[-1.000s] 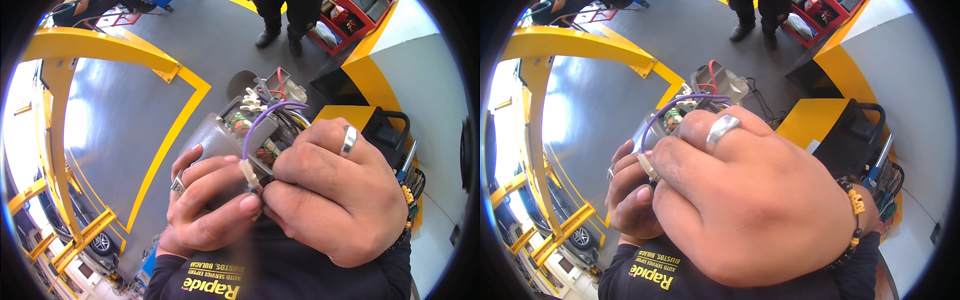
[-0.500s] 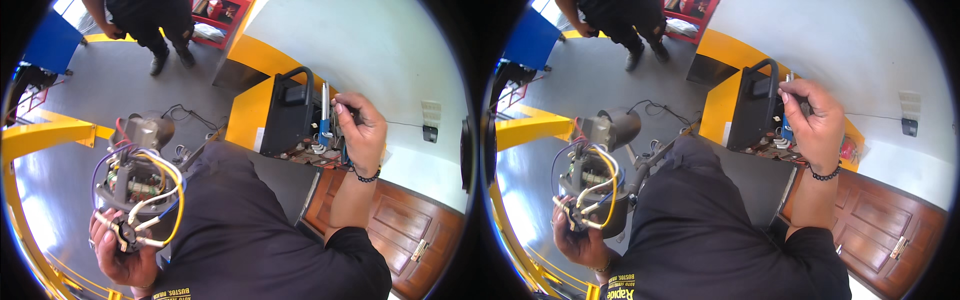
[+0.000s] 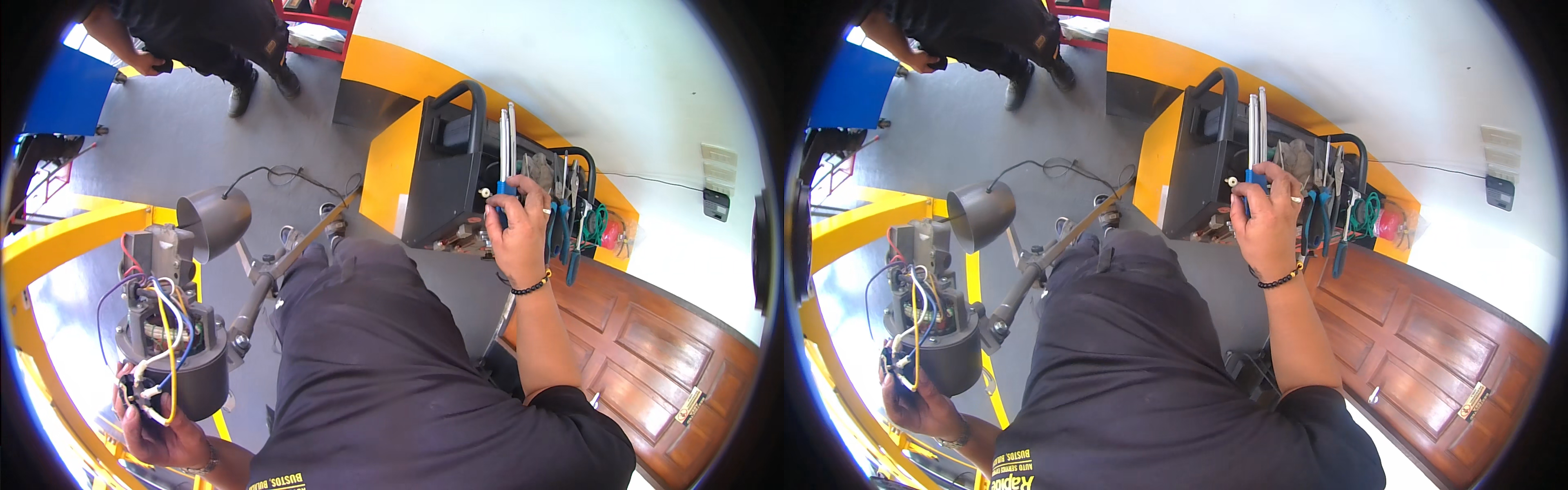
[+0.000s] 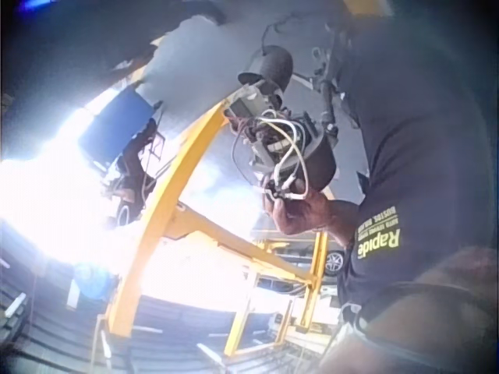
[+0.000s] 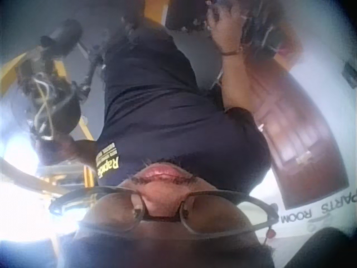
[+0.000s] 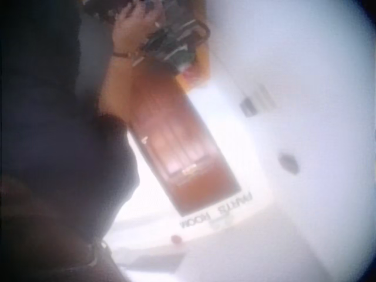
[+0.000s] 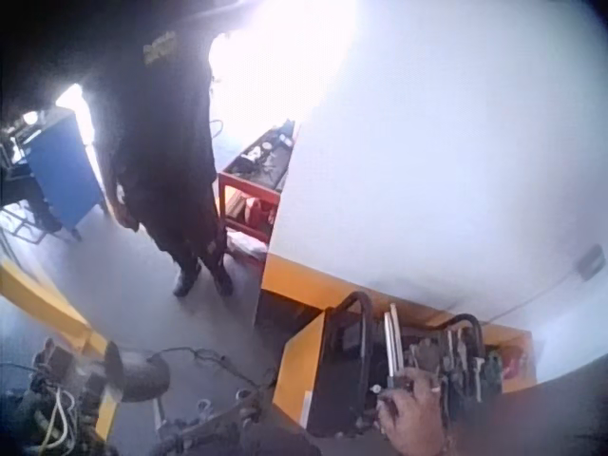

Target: The person holds a cylindrical electrical component with multiple wires and uses pliers to strip and adjust wire ends. They wipe the component with a cloth and continue manipulating the wires and connectors with their hands and tools.

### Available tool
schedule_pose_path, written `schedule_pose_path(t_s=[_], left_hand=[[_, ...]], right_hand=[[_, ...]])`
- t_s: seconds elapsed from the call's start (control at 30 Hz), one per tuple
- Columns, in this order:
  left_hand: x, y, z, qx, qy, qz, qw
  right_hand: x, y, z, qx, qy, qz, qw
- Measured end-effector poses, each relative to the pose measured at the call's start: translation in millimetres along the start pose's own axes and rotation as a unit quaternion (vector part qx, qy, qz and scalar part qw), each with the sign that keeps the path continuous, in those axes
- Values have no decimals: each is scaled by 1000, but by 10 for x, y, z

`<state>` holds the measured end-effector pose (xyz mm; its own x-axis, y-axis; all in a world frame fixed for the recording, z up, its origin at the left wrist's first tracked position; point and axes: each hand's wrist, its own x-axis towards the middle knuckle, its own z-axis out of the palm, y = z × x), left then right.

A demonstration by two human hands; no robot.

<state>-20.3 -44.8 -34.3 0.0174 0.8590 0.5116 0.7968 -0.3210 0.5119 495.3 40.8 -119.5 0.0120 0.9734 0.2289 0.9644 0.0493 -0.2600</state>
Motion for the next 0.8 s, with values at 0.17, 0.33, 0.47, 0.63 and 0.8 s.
schedule_pose_path(t_s=[0.17,0.33,0.47,0.63,0.8], left_hand=[[-99,-51,-2,42,47,-25,998],[-71,23,4,16,41,-25,999],[-1,198,158,1,57,-48,997],[198,294,314,-32,59,-67,996],[208,319,322,-22,51,-83,995]], right_hand=[[10,99,-28,-8,8,-18,1000],[94,91,-44,12,9,-36,999],[292,-50,-171,26,43,-63,997],[496,-723,-157,276,88,-106,951],[755,-1753,-117,412,-81,-230,878]])
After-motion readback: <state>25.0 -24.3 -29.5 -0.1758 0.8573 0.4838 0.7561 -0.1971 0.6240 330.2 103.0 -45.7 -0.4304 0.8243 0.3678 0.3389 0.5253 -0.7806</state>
